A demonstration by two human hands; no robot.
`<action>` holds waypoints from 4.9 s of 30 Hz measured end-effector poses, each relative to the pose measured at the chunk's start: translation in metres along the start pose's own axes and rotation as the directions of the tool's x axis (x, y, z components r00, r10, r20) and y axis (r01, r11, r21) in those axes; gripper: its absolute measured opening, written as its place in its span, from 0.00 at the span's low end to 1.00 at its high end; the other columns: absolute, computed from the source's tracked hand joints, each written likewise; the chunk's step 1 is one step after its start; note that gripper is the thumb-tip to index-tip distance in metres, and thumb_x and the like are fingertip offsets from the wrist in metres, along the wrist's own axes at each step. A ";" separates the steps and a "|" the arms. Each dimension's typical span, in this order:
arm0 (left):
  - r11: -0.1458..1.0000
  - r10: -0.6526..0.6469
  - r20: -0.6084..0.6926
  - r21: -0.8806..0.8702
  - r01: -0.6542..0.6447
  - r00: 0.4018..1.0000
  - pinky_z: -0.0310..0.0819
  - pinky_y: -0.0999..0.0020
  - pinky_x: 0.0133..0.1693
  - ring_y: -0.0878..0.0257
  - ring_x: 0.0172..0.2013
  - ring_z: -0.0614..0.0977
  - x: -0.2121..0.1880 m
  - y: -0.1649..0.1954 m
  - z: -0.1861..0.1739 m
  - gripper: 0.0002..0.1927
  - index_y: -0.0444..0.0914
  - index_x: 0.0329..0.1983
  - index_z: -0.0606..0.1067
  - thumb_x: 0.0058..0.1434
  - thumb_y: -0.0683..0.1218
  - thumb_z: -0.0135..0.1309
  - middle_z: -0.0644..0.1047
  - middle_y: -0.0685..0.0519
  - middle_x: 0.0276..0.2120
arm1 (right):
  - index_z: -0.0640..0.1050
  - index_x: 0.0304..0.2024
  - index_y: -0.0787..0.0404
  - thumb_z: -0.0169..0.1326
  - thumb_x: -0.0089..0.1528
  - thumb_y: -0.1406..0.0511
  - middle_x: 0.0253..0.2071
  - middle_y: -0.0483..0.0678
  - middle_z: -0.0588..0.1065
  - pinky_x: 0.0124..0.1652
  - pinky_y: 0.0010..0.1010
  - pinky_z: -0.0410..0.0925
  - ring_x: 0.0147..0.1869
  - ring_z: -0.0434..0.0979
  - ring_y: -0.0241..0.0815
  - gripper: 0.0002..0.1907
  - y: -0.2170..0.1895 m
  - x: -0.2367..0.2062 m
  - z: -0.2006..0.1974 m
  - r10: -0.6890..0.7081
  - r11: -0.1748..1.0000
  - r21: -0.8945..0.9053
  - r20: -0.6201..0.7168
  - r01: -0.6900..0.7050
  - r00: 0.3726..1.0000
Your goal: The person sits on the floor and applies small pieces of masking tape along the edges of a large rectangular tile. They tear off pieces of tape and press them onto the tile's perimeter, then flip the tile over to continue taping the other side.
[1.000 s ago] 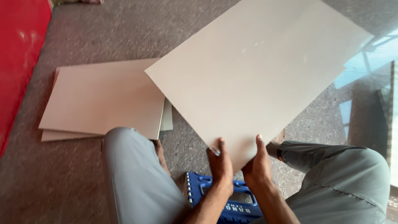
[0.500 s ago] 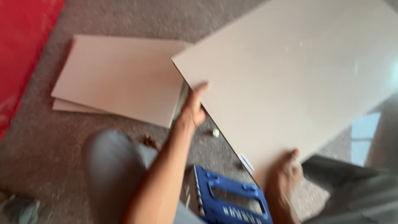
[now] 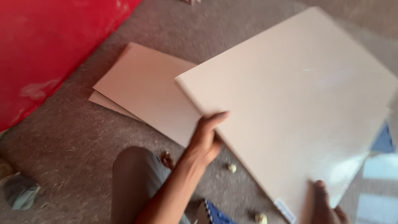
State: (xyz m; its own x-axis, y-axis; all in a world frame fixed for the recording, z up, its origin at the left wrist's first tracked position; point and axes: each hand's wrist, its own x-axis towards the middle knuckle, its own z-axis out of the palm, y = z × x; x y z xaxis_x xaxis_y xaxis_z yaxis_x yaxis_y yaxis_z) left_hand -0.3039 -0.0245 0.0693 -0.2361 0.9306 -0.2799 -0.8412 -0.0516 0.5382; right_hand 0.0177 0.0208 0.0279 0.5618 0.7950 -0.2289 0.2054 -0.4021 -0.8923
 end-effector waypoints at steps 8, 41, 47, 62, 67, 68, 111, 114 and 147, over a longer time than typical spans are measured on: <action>0.912 0.329 -0.497 -0.055 -0.407 0.803 0.76 0.69 0.47 0.67 0.46 0.80 -0.037 0.072 -0.090 0.23 0.39 0.46 0.80 0.44 0.42 0.66 0.81 0.57 0.41 | 0.82 0.46 0.71 0.53 0.65 0.44 0.36 0.59 0.82 0.40 0.37 0.71 0.38 0.80 0.46 0.34 -0.080 -0.031 0.127 -0.015 0.969 -0.208 0.500 0.136 0.866; 0.741 0.154 -0.681 -0.400 -0.540 0.716 0.78 0.55 0.60 0.53 0.56 0.81 0.017 0.042 -0.171 0.19 0.36 0.55 0.74 0.62 0.45 0.56 0.81 0.46 0.51 | 0.73 0.58 0.73 0.50 0.69 0.60 0.58 0.63 0.74 0.59 0.37 0.72 0.60 0.77 0.54 0.23 -0.176 -0.033 0.416 0.188 0.718 -0.290 0.956 0.633 0.225; 0.666 0.179 -0.519 -0.562 -0.491 0.836 0.83 0.64 0.49 0.56 0.46 0.84 0.060 -0.026 -0.142 0.15 0.33 0.52 0.74 0.68 0.47 0.57 0.82 0.44 0.45 | 0.71 0.56 0.78 0.53 0.68 0.68 0.59 0.65 0.72 0.63 0.32 0.74 0.62 0.77 0.53 0.19 -0.134 0.020 0.371 0.172 0.984 -0.176 0.867 -0.035 0.467; 0.968 -0.222 -0.203 -0.161 0.191 0.954 0.70 0.56 0.61 0.60 0.60 0.74 0.062 -0.150 -0.005 0.23 0.42 0.67 0.63 0.72 0.51 0.47 0.72 0.51 0.60 | 0.77 0.63 0.55 0.48 0.72 0.63 0.49 0.52 0.83 0.35 0.40 0.84 0.42 0.89 0.49 0.18 -0.099 -0.014 0.177 0.011 0.692 -0.349 0.880 0.632 0.474; 0.890 -0.415 -0.004 0.208 0.407 0.910 0.69 0.52 0.65 0.59 0.62 0.74 0.007 -0.160 0.051 0.36 0.40 0.73 0.61 0.64 0.53 0.55 0.71 0.51 0.63 | 0.78 0.59 0.60 0.51 0.69 0.63 0.49 0.50 0.82 0.44 0.31 0.78 0.49 0.84 0.44 0.17 -0.058 -0.013 0.061 -0.422 0.781 -0.017 0.723 0.625 0.547; 0.889 -0.436 0.095 0.199 0.412 0.895 0.68 0.52 0.65 0.58 0.62 0.74 -0.001 -0.167 0.061 0.36 0.39 0.74 0.60 0.64 0.51 0.56 0.70 0.49 0.63 | 0.77 0.59 0.63 0.50 0.69 0.64 0.51 0.51 0.81 0.47 0.31 0.77 0.52 0.82 0.45 0.18 -0.053 -0.002 0.025 -0.530 0.774 0.108 0.649 0.623 0.546; -0.175 -0.785 -0.161 0.984 0.036 0.598 0.80 0.47 0.57 0.44 0.57 0.81 -0.047 -0.815 0.202 0.48 0.25 0.64 0.63 0.55 0.64 0.64 0.75 0.31 0.58 | 0.73 0.39 0.70 0.58 0.67 0.59 0.34 0.54 0.74 0.29 0.32 0.74 0.32 0.75 0.42 0.18 0.302 0.276 -0.361 0.702 0.226 0.968 -0.082 -0.112 0.707; -0.115 -0.777 -0.297 0.934 0.339 0.555 0.81 0.43 0.58 0.40 0.57 0.82 -0.031 -0.791 0.206 0.50 0.28 0.69 0.56 0.56 0.63 0.61 0.73 0.28 0.60 | 0.82 0.48 0.58 0.53 0.68 0.59 0.35 0.60 0.79 0.25 0.32 0.54 0.28 0.59 0.42 0.13 0.290 0.264 -0.327 0.717 0.283 0.890 0.052 -0.359 0.695; -0.333 -0.689 -0.136 0.932 -0.144 0.712 0.80 0.67 0.23 0.55 0.26 0.85 0.098 -0.637 0.294 0.39 0.28 0.50 0.79 0.73 0.67 0.32 0.83 0.40 0.33 | 0.78 0.49 0.70 0.29 0.76 0.44 0.33 0.60 0.74 0.28 0.42 0.67 0.28 0.68 0.49 0.38 0.309 0.296 -0.546 0.589 0.684 -0.318 -0.290 -0.656 0.754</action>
State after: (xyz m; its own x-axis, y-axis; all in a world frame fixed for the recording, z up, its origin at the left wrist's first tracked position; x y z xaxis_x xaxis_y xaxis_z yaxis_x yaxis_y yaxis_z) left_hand 0.3518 0.2057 -0.0672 0.3449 0.6489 -0.6782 0.7675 0.2210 0.6018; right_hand 0.6845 -0.1163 -0.1033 0.7769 0.2313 -0.5855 0.0268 -0.9414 -0.3363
